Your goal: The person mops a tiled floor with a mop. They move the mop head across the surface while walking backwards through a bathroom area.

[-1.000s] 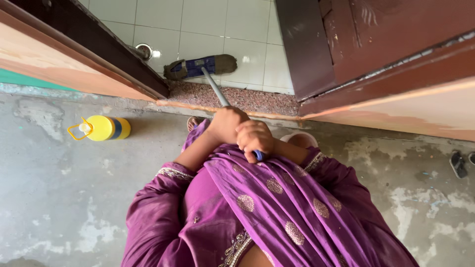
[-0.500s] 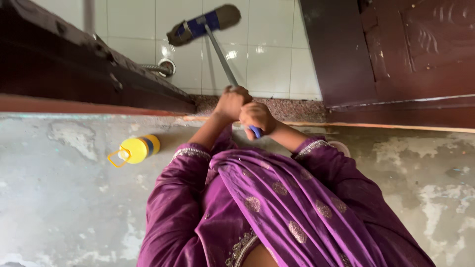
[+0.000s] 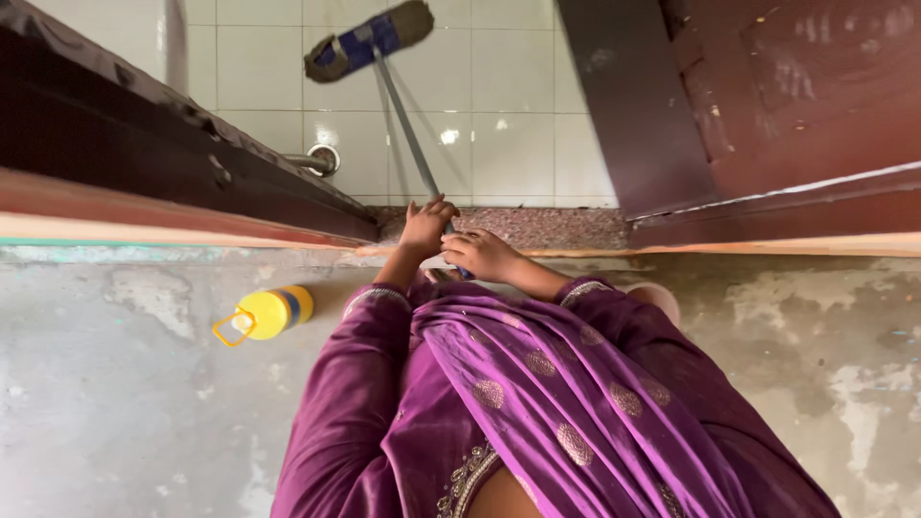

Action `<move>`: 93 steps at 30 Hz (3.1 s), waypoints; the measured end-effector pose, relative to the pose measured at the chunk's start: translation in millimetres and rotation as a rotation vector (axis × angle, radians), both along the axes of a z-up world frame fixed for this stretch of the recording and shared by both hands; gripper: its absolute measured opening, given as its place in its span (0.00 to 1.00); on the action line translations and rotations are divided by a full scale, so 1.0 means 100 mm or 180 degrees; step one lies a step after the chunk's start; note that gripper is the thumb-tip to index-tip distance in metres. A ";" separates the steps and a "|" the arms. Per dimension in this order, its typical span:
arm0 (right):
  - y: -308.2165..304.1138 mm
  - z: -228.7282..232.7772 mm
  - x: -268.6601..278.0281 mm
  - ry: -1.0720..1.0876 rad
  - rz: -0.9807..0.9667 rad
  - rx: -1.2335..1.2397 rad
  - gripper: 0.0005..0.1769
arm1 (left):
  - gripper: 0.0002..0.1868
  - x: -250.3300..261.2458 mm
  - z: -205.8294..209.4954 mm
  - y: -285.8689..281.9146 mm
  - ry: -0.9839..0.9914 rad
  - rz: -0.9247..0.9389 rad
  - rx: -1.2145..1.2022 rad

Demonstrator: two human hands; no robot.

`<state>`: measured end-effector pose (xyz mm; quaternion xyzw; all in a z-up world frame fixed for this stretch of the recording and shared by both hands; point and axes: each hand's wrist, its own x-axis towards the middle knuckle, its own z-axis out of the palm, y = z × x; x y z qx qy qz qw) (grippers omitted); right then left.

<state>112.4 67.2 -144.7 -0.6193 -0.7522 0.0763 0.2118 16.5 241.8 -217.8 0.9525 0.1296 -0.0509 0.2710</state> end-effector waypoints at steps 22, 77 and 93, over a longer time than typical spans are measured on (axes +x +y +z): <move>-1.45 1.42 -0.25 0.2210 0.1575 0.2157 0.10 | 0.11 -0.38 1.34 -2.16 -0.2339 -0.0435 -0.0658; -2.39 1.58 -1.95 0.0931 -0.0575 0.1392 0.14 | 0.16 -1.33 1.47 -2.40 -0.2342 -0.2197 -0.1442; -0.70 0.54 -0.29 0.0032 -0.1003 0.0646 0.17 | 0.06 0.69 -0.17 -0.61 -0.2236 -0.1980 -0.0568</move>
